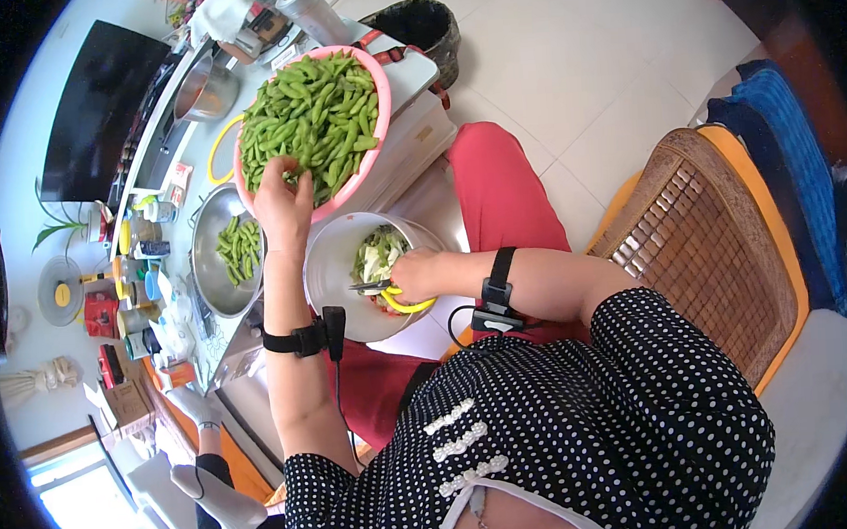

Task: The recorder is peeling and cutting green beans and other vegetables into a bowl using scissors.

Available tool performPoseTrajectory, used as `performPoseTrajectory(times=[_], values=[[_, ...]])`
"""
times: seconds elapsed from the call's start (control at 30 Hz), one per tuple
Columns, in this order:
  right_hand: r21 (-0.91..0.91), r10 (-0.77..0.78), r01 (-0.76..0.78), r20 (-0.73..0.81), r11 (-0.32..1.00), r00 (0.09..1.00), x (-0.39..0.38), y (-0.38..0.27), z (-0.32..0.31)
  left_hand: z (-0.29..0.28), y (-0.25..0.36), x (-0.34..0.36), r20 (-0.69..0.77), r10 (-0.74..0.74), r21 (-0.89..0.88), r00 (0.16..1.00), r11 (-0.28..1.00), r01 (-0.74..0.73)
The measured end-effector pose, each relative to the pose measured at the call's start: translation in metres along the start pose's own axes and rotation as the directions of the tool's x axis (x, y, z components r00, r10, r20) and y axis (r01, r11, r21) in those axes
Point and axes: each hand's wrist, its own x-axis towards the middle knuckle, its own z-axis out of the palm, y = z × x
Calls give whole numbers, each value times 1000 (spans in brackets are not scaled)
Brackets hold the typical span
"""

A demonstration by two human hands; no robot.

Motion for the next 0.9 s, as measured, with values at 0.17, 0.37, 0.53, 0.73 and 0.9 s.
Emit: performPoseTrajectory(times=[0.17,0.37,0.53,0.73,0.9], values=[[-9,15,-15,11,1000,1000,-2,0,-4,-1,-10,-1,-65,-126,-287,990,952,103],[-41,10,-8,30,999,999,-6,-4,-9,-4,-24,-5,96,-424,-802,901,503,322],[20,39,-40,10,999,999,-6,-9,-12,-21,-28,-17,287,-532,-943,796,-14,331],[414,159,-106,-97,904,982,17,4,3,-40,-42,-74,332,-531,-943,780,-187,274],[814,-67,33,8,580,998,10,-10,-7,-24,-56,-141,403,-619,-915,674,-273,296]])
